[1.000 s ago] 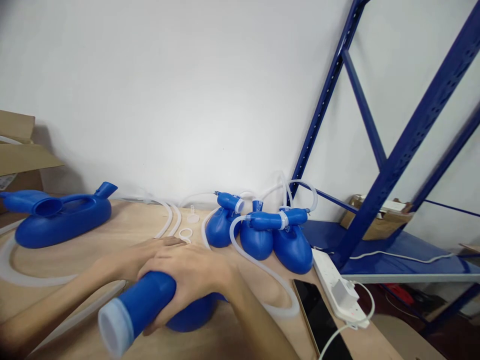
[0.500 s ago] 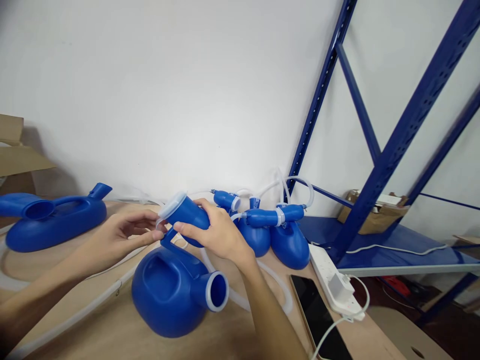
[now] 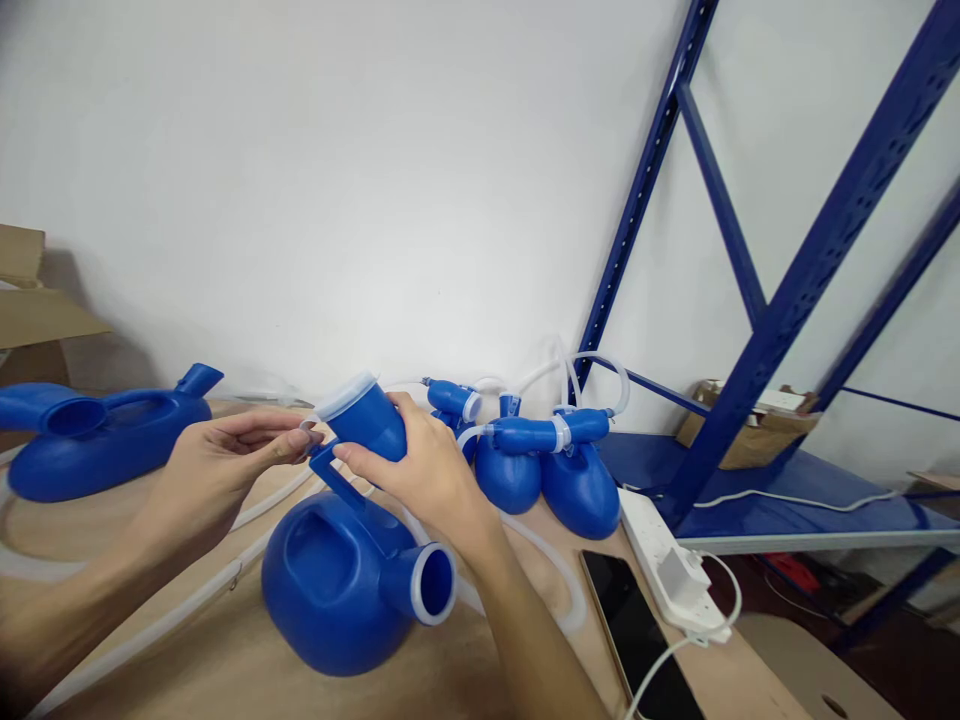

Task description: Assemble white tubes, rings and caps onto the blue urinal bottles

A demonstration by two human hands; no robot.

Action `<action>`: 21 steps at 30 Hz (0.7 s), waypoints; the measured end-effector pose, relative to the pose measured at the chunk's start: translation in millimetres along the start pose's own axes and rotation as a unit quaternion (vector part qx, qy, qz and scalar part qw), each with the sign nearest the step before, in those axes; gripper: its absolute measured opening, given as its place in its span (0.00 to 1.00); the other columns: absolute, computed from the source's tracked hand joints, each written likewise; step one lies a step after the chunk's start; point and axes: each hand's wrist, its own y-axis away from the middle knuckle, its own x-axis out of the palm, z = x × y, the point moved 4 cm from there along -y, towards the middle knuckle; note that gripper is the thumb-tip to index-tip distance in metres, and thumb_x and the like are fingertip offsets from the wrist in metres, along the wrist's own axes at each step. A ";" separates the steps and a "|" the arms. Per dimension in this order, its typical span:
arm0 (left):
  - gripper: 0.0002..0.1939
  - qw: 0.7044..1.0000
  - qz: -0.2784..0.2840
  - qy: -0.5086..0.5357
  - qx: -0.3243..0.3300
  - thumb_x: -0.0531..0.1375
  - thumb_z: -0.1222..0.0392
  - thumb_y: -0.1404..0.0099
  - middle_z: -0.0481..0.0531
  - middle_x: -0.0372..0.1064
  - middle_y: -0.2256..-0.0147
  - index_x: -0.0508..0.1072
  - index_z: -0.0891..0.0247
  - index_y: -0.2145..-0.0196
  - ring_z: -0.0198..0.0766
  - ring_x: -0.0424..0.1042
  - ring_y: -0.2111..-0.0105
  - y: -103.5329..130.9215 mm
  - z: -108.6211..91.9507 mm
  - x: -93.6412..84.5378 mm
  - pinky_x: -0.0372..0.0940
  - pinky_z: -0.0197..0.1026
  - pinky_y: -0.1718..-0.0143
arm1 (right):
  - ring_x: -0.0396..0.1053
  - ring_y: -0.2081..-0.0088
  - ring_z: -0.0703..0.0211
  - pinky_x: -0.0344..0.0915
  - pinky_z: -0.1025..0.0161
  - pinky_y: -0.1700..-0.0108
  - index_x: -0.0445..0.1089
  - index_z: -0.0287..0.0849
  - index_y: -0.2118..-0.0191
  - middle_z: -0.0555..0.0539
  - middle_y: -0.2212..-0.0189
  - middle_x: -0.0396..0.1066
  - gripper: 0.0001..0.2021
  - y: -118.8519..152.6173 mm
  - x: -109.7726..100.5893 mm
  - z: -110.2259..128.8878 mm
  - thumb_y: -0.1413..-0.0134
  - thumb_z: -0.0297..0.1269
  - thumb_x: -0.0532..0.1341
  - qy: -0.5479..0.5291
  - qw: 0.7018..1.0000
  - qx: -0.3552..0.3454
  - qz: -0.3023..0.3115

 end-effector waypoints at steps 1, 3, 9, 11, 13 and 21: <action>0.26 1.000 0.000 0.009 -0.005 0.77 0.42 0.56 0.55 0.82 0.65 0.83 0.62 0.65 0.36 0.81 0.63 0.6 0.8 1.6 0.77 0.27 0.64 | 0.74 0.49 0.50 0.69 0.54 0.47 0.68 0.47 0.42 0.45 0.47 0.75 0.28 0.0 0.5 0.7 0.42 0.56 0.67 0.002 1.000 -0.001 0.001; 0.25 0.999 -0.001 0.030 -0.010 0.77 0.42 0.56 0.55 0.82 0.65 0.83 0.62 0.66 0.37 0.81 0.63 0.8 3.4 3.9 0.77 0.27 0.63 | 0.75 0.50 0.51 0.69 0.54 0.46 0.68 0.47 0.42 0.46 0.49 0.76 0.27 0.1 1.5 1.9 0.41 0.54 0.67 -0.001 1.000 -0.003 0.010; 0.25 0.996 -0.028 0.076 -0.026 0.78 0.43 0.56 0.53 0.82 0.65 0.82 0.62 0.66 0.36 0.81 0.63 1.2 15.6 7.1 0.77 0.27 0.61 | 0.74 0.49 0.48 0.68 0.53 0.47 0.67 0.47 0.42 0.46 0.49 0.76 0.27 1.0 5.4 3.1 0.42 0.54 0.67 0.008 1.000 0.011 0.007; 0.25 0.994 -0.042 0.094 -0.031 0.79 0.44 0.57 0.51 0.82 0.65 0.82 0.61 0.65 0.34 0.81 0.63 2.9 18.6 7.7 0.76 0.25 0.62 | 0.74 0.50 0.49 0.68 0.53 0.48 0.67 0.46 0.42 0.47 0.52 0.76 0.27 1.1 9.1 2.8 0.42 0.54 0.67 -0.005 1.000 0.014 0.005; 0.26 0.991 -0.061 0.113 -0.033 0.79 0.43 0.58 0.50 0.82 0.66 0.81 0.60 0.66 0.33 0.81 0.64 4.6 20.7 7.7 0.75 0.24 0.63 | 0.75 0.51 0.50 0.69 0.54 0.49 0.67 0.46 0.44 0.47 0.53 0.77 0.26 0.8 13.2 2.1 0.42 0.54 0.67 -0.022 1.000 0.016 0.003; 0.26 0.981 -0.009 0.187 -0.052 0.81 0.49 0.62 0.51 0.82 0.61 0.83 0.60 0.64 0.35 0.81 0.58 5.4 15.4 12.5 0.76 0.25 0.59 | 0.76 0.52 0.53 0.70 0.56 0.49 0.69 0.46 0.47 0.48 0.53 0.77 0.22 1.4 11.1 3.5 0.41 0.52 0.67 -0.073 0.995 0.010 -0.064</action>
